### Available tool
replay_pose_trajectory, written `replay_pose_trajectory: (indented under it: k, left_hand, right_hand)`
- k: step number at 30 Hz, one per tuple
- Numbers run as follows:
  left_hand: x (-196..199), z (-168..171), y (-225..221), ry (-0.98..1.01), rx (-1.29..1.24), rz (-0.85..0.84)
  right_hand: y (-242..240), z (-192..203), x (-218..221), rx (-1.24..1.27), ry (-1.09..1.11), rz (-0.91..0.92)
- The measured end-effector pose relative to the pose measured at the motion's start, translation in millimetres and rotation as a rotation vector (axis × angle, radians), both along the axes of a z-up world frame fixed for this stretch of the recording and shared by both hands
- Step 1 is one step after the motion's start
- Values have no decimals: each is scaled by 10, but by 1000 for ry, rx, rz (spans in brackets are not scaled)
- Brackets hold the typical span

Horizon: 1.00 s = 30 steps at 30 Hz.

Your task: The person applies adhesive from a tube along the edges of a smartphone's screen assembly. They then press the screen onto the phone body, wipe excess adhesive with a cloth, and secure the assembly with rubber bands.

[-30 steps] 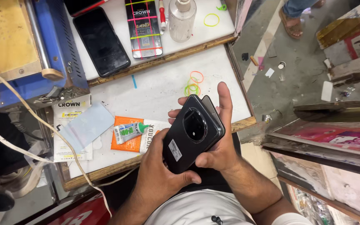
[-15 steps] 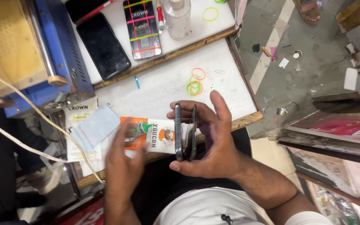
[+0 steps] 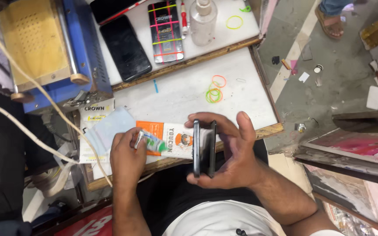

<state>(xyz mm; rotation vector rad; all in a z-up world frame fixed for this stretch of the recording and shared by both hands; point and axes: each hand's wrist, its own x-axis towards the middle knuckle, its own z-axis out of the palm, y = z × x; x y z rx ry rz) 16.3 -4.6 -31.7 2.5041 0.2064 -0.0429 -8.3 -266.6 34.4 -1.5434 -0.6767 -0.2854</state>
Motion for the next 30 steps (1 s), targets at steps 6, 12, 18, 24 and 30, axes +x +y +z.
replay_pose_trajectory:
  k: [6, 12, 18, 24, 30]
  left_hand:
    - [-56, -84, 145, -121, -166, 169]
    - [-273, 271, 275, -231, -924, 154]
    - [-554, 936, 102, -379, -1154, -134]
    - [-501, 1547, 73, -602, -252, -271]
    - [-265, 1858, 18, -785, 34, -601]
  right_hand:
    - [69, 91, 42, -292, -99, -279]
    - [193, 115, 77, -394, 14, -422]
    - [295, 100, 74, -456, -132, -489]
    - [343, 187, 29, -505, -128, -505]
    - [378, 207, -22, -512, -117, -488]
